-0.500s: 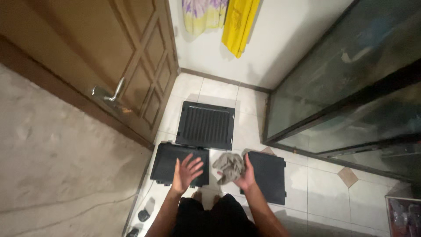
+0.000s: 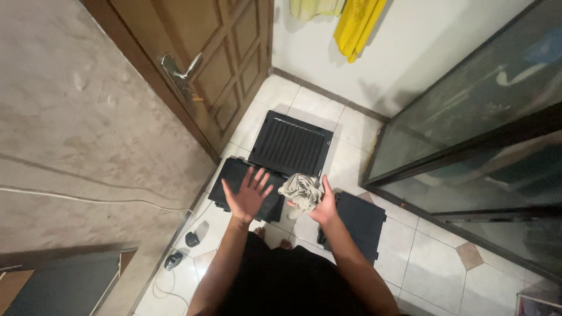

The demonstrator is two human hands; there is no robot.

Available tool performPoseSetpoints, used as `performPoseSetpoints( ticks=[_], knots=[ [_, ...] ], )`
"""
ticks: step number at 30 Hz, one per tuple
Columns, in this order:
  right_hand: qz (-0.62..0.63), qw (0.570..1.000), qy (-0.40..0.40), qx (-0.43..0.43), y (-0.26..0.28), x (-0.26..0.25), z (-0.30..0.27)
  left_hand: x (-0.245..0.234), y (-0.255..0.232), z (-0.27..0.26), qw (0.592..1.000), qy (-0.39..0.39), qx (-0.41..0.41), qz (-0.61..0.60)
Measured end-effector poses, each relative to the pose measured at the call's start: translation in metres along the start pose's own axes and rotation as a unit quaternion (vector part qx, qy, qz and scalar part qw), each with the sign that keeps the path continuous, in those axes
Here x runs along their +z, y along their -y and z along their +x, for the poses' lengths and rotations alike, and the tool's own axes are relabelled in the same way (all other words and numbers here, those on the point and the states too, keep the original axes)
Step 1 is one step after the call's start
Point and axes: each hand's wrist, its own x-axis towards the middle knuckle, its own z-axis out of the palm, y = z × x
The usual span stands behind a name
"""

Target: The person sits on the floor and assembles a black plastic stool. They remove the wheels from the underside of the stool base, wipe the surface with a cloth, and then reattach the wheels. The person handles multiple stool bases and wheel sets during the process.

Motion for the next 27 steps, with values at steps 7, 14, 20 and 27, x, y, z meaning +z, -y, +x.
performPoseSetpoints(
  ticks=[7,14,20,27],
  knots=[
    [0.038,0.999,0.03,0.0,-0.022,-0.011,0.042,-0.025,-0.013,-0.02,0.998,-0.057,0.032,0.009],
    [0.048,0.998,0.027,-0.014,-0.043,-0.017,0.079,-0.066,-0.04,0.004,0.997,-0.077,0.001,0.024],
    [0.074,0.996,-0.018,-0.052,-0.039,-0.028,0.09,-0.082,-0.064,0.037,0.996,-0.04,-0.063,0.046],
    [0.093,0.982,-0.049,-0.154,-0.022,-0.056,0.06,-0.082,-0.07,0.079,0.977,0.017,-0.166,0.129]
  ],
)
